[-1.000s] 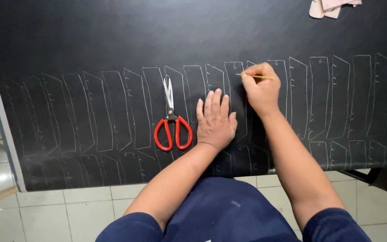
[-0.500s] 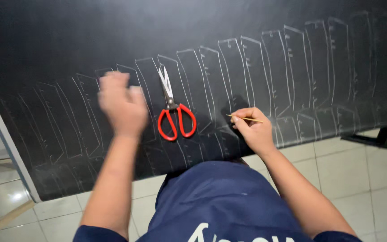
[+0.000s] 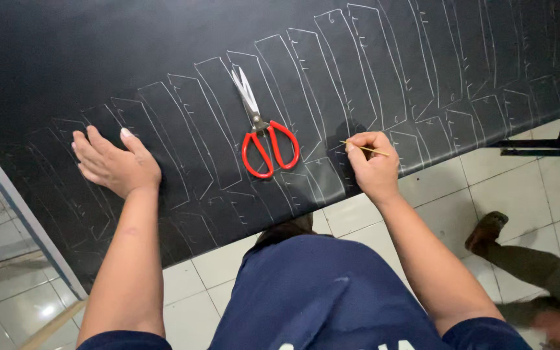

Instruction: The person uses a paper pattern and a pencil to trace outlines onto a large black fabric sheet laid on a table. They repeatedly reposition the pattern and draw along its edges, then remove the pattern and continue marking additional sections of the fabric.

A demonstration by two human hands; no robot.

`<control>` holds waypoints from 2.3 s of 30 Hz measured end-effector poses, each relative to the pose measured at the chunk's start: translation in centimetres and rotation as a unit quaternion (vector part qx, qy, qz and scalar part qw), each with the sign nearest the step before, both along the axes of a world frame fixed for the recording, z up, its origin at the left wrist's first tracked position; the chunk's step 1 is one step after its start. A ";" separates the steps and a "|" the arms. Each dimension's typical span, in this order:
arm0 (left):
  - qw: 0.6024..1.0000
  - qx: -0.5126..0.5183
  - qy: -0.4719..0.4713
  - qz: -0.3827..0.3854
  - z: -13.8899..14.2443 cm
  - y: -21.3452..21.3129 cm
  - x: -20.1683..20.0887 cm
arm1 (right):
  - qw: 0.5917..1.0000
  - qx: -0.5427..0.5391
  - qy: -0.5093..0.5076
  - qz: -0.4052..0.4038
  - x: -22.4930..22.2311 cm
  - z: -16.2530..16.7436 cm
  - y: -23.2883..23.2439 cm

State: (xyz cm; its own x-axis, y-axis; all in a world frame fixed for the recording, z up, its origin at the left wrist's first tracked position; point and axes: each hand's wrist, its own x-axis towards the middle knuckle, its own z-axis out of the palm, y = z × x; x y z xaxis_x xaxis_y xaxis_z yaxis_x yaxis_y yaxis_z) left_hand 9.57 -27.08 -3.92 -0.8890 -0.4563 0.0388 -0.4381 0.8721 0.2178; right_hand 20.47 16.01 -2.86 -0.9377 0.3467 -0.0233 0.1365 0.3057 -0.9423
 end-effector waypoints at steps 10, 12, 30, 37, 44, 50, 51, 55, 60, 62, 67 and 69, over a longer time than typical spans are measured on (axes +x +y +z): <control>1.000 0.014 -0.012 0.009 0.9 0.2 -0.1 | 1.000 0.003 0.020 -0.016 0.8 -0.4 -1.1; 1.000 0.010 0.000 0.005 1.0 0.1 -0.3 | 0.997 -0.060 0.040 0.002 0.7 0.1 -1.1; 1.000 0.015 -0.006 0.015 1.8 -0.7 -0.7 | 0.915 0.370 -0.036 0.154 -4.0 1.6 -14.4; 1.000 0.010 0.012 0.003 1.8 -1.2 -0.7 | 0.877 0.481 0.005 0.000 -8.1 -0.8 -1.6; 1.000 0.020 0.007 0.003 2.0 -1.3 -0.7 | 0.869 0.491 0.046 -0.041 -10.6 0.3 4.1; 1.000 0.017 0.003 -0.006 1.9 -1.5 -0.6 | 1.000 -0.017 0.021 0.007 -15.5 0.9 -2.7; 1.000 0.019 0.001 -0.003 1.9 -1.5 -0.7 | 0.997 -0.020 0.052 0.045 -16.7 1.1 -3.8; 1.000 0.012 0.008 -0.012 1.9 -1.8 -1.1 | 0.988 -0.140 0.000 0.069 -19.6 0.9 -7.0; 1.000 0.012 0.004 -0.016 1.5 -1.8 -1.0 | 0.988 -0.106 0.023 0.110 -20.6 -0.1 -8.2; 1.000 0.010 0.002 -0.013 1.4 -1.8 -1.0 | 0.990 -0.094 0.016 0.107 -20.6 -0.5 -8.3; 1.000 0.012 -0.002 -0.009 1.4 -1.7 -1.1 | 0.991 -0.071 0.012 0.113 -20.4 -0.9 -8.1; 1.000 0.015 -0.002 -0.011 1.4 -1.8 -1.2 | 0.990 -0.078 0.010 0.116 -20.4 -0.8 -8.0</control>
State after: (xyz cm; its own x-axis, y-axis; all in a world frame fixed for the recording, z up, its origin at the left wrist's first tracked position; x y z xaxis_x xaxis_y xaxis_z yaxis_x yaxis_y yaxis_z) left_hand 8.41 -28.85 -2.51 -0.8992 -0.4370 0.0219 -0.4193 0.8751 0.2417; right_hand 0.06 8.01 -3.67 -0.9925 0.1155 -0.0392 0.0594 0.1778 -0.9823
